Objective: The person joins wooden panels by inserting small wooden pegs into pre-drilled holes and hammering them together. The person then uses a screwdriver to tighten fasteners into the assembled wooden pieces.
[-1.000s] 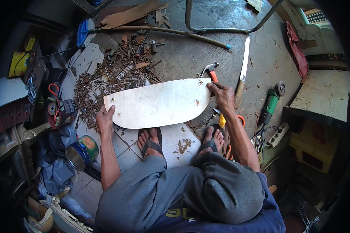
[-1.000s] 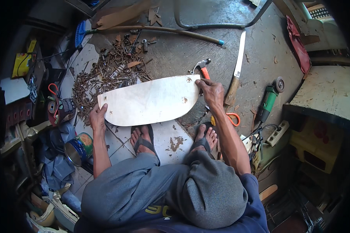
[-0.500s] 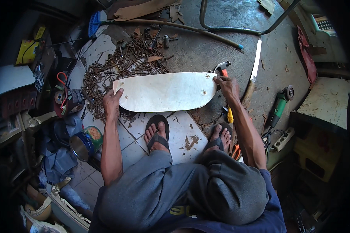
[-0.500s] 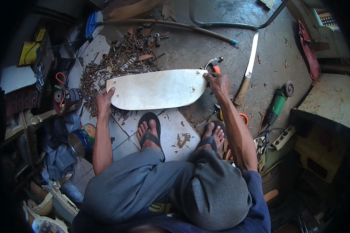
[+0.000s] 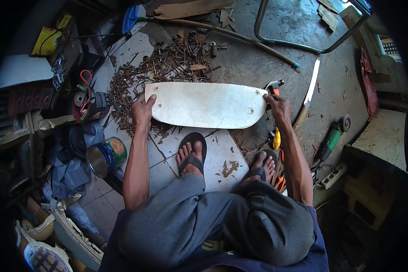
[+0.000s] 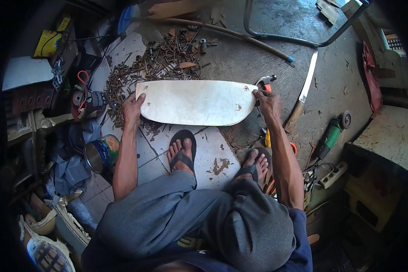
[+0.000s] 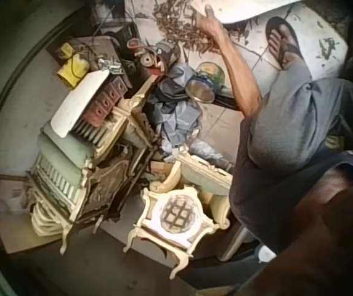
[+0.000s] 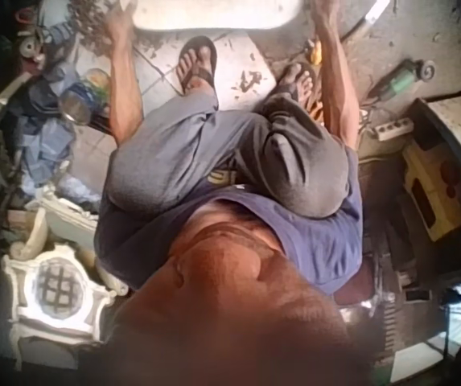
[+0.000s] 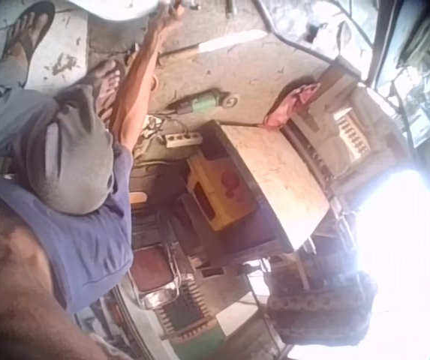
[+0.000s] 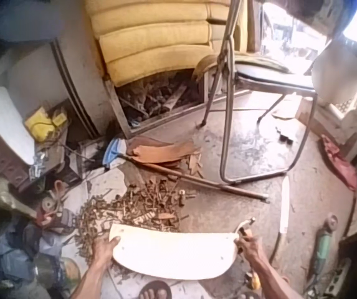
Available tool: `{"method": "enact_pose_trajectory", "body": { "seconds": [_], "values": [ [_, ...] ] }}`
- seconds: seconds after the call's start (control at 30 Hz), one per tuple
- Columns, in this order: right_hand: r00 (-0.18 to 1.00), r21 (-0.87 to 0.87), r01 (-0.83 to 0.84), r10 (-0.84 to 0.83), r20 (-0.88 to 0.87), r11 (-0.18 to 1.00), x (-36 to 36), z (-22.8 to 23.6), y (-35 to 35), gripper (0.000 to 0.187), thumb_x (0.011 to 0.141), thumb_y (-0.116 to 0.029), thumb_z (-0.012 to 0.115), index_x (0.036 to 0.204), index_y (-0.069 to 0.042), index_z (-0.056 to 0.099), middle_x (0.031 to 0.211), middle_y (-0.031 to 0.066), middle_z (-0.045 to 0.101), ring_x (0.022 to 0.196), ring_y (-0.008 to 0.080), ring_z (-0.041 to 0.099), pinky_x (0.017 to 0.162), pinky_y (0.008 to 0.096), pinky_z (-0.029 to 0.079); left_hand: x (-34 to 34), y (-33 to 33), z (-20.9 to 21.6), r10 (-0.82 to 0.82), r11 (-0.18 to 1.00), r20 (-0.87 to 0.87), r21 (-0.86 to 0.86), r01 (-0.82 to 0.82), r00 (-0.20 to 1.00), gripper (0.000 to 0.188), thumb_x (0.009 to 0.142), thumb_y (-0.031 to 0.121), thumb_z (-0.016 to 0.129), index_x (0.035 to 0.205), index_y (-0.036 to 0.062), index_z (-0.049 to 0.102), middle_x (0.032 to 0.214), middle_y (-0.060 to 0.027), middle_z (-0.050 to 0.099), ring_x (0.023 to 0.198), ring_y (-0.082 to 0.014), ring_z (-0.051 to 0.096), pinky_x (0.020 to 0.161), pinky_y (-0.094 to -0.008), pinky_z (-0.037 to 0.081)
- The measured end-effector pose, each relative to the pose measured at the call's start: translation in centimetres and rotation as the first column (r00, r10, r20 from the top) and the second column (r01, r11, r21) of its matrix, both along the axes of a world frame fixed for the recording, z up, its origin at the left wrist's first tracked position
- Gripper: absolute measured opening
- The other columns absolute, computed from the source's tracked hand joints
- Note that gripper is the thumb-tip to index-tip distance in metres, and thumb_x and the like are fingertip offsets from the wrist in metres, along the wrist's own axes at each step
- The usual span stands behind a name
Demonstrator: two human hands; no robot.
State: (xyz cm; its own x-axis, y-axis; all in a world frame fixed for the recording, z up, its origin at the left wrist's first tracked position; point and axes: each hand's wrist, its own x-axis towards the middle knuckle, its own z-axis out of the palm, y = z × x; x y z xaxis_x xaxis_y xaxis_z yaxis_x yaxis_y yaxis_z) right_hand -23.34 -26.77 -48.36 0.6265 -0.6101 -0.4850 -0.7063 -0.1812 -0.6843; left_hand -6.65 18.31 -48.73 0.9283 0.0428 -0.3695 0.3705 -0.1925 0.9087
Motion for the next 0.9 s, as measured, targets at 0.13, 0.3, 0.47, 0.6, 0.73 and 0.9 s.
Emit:
{"method": "enact_pose_trajectory", "body": {
  "seconds": [0.13,0.3,0.47,0.6,0.73,0.9],
  "values": [
    [1.0,-0.016,0.021,-0.021,-0.022,1.0,0.1,0.5,0.4,0.038,0.089,-0.037,0.075,0.102,-0.001,0.079,0.074,0.0079,0.072,0.064,0.0148,0.065,0.062,0.033,0.049,-0.2,-0.2,0.3,0.004,1.0,-0.006,-0.025,-0.004,1.0,0.048,0.093,0.007,0.074,0.134,-0.0126,0.057,0.115,-0.0185,0.072,0.094,-0.0194,0.07,0.083,-0.0281,0.055],
    [0.999,0.009,0.022,-0.022,0.027,1.0,-0.4,0.2,0.0,0.035,0.091,-0.032,0.074,0.104,0.0,0.079,0.077,0.0073,0.073,0.068,0.0142,0.065,0.065,0.0319,0.049,-0.6,-1.3,1.0,0.021,0.999,-0.004,-0.05,-0.021,1.0,0.046,0.092,0.007,0.075,0.131,-0.0112,0.059,0.113,-0.0169,0.073,0.092,-0.0181,0.07,0.08,-0.0284,0.056],
    [0.995,0.061,0.015,-0.021,0.096,0.998,-0.8,-0.3,-0.2,0.031,0.093,-0.027,0.073,0.106,0.001,0.079,0.079,0.0063,0.073,0.069,0.013,0.063,0.066,0.0309,0.049,-0.7,-0.9,0.7,0.004,0.999,0.015,-0.039,-0.003,1.0,0.045,0.092,0.007,0.075,0.13,-0.0107,0.06,0.112,-0.0167,0.073,0.091,-0.0182,0.07,0.08,-0.0282,0.055],
    [0.996,0.066,0.014,-0.02,0.092,0.998,-0.8,-0.4,-0.1,0.03,0.093,-0.026,0.073,0.106,0.001,0.079,0.079,0.0059,0.073,0.069,0.0126,0.063,0.066,0.0311,0.049,-0.7,-0.8,0.6,0.006,1.0,0.01,-0.017,-0.006,1.0,0.045,0.092,0.007,0.076,0.13,-0.0106,0.061,0.113,-0.0167,0.073,0.092,-0.0184,0.07,0.082,-0.028,0.054],
    [0.998,0.04,0.015,-0.018,0.063,0.999,-0.8,0.4,0.2,0.03,0.093,-0.027,0.074,0.105,0.0,0.079,0.079,0.0055,0.073,0.07,0.0121,0.062,0.066,0.0311,0.048,-0.7,-0.5,0.7,0.027,0.999,0.02,-0.044,-0.026,0.999,0.046,0.091,0.007,0.076,0.131,-0.01,0.061,0.114,-0.0166,0.072,0.096,-0.0183,0.068,0.085,-0.0278,0.054],
    [0.977,0.049,0.079,-0.087,0.193,0.996,-1.0,1.4,1.0,0.032,0.093,-0.027,0.074,0.106,0.002,0.079,0.079,0.0041,0.072,0.07,0.0111,0.061,0.065,0.0301,0.048,-1.5,-0.4,1.6,0.031,0.991,0.011,-0.134,-0.029,0.999,0.046,0.092,0.006,0.075,0.134,-0.0077,0.06,0.114,-0.0142,0.071,0.098,-0.0172,0.067,0.087,-0.0275,0.053]
  ]
}}
